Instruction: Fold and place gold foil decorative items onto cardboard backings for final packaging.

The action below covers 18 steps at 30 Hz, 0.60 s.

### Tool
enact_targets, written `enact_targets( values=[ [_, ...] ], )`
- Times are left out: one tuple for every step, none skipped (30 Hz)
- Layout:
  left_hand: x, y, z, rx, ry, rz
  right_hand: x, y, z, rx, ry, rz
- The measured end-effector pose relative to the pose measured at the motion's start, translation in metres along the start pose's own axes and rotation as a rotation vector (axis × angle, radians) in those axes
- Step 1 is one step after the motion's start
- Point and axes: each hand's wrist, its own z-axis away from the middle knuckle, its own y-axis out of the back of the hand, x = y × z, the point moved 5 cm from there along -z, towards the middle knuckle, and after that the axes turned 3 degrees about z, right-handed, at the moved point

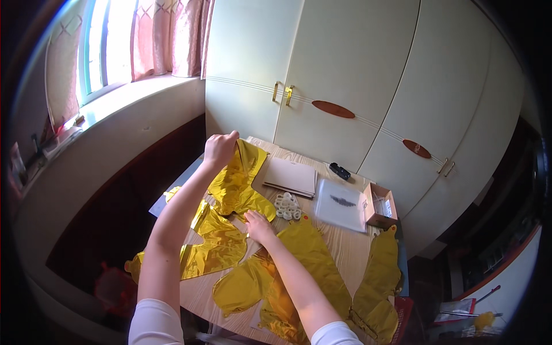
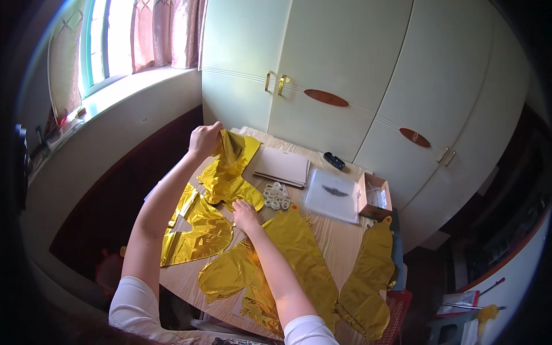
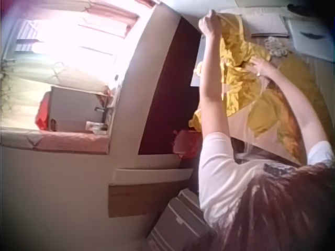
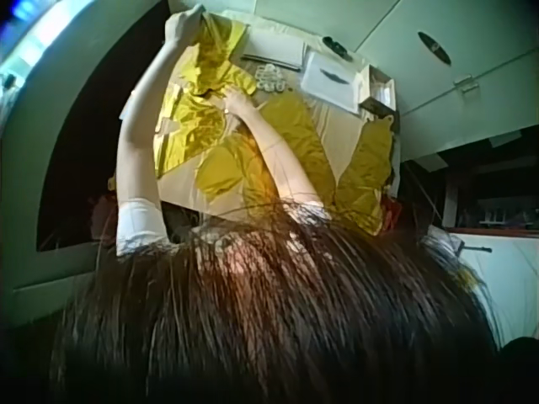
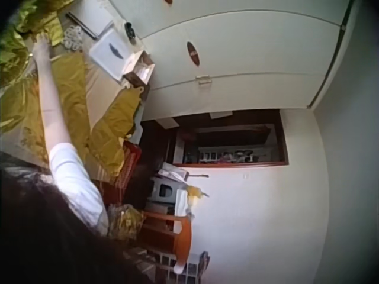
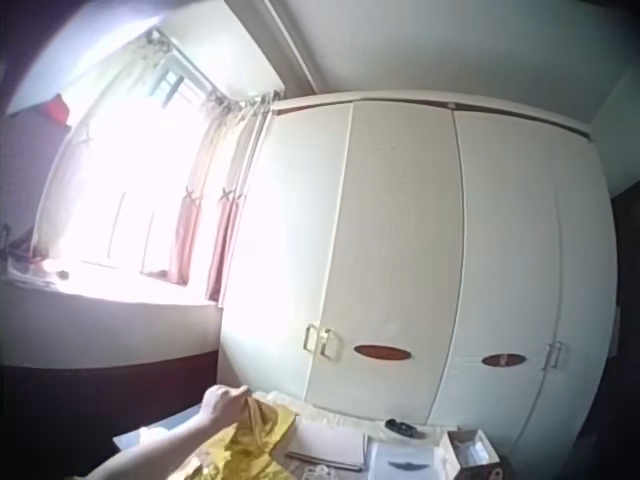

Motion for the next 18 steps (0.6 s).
enact_targets(
  values=[
    [0.007,0.004,-0.001,-0.026,0.004,-0.012,0.001,0.001,-0.001,-0.009,-0.006,-0.020],
    [0.012,0.010,0.000,-0.053,0.010,-0.030,0.000,0.003,-0.002,-0.018,-0.007,-0.043],
    [0.022,0.018,0.003,-0.014,-0.070,-0.051,-0.003,0.009,0.001,-0.015,-0.033,-0.056],
    [0.032,0.023,0.010,-0.082,-0.101,-0.109,-0.006,0.015,0.006,-0.010,-0.059,-0.069],
    [0.049,0.031,0.020,-0.153,-0.136,-0.162,-0.009,0.025,0.013,-0.004,-0.090,-0.083],
    [0.066,0.039,0.032,-0.224,-0.170,-0.213,-0.013,0.035,0.023,0.012,-0.123,-0.278],
    [0.083,0.047,0.046,-0.265,-0.206,-0.226,-0.017,0.043,0.036,0.027,-0.159,-0.472],
    [0.102,0.058,0.060,-0.304,-0.241,-0.239,-0.017,0.048,0.046,0.043,-0.192,-0.664],
    [0.120,0.065,0.076,-0.338,-0.291,-0.209,-0.015,0.034,0.053,0.083,-0.231,-1.245],
    [0.131,0.075,0.095,-0.380,-0.329,-0.191,-0.027,0.037,0.068,-0.021,-0.269,-1.512],
    [0.142,0.090,0.114,-0.379,-0.361,-0.186,-0.050,0.054,0.091,-0.143,-0.303,-1.778],
    [0.158,0.103,0.128,-0.372,-0.402,-0.168,-0.063,0.066,0.111,-0.252,-0.342,-2.038],
    [0.176,0.115,0.139,-0.373,-0.421,-0.136,-0.064,0.073,0.122,-0.228,-0.253,-2.135],
    [0.194,0.125,0.150,-0.374,-0.439,-0.099,-0.062,0.074,0.135,-0.195,-0.162,-2.226],
    [0.214,0.140,0.157,-0.371,-0.500,-0.060,-0.062,0.076,0.147,-0.174,-0.062,-2.320],
    [0.233,0.155,0.166,-0.374,-0.558,-0.033,-0.064,0.077,0.157,-0.178,0.028,-2.411],
    [0.247,0.166,0.181,-0.409,-0.606,0.020,-0.066,0.075,0.169,-0.212,0.076,-2.439],
    [0.259,0.174,0.196,-0.438,-0.651,0.079,-0.066,0.073,0.180,-0.243,0.107,-2.444]
  ],
)
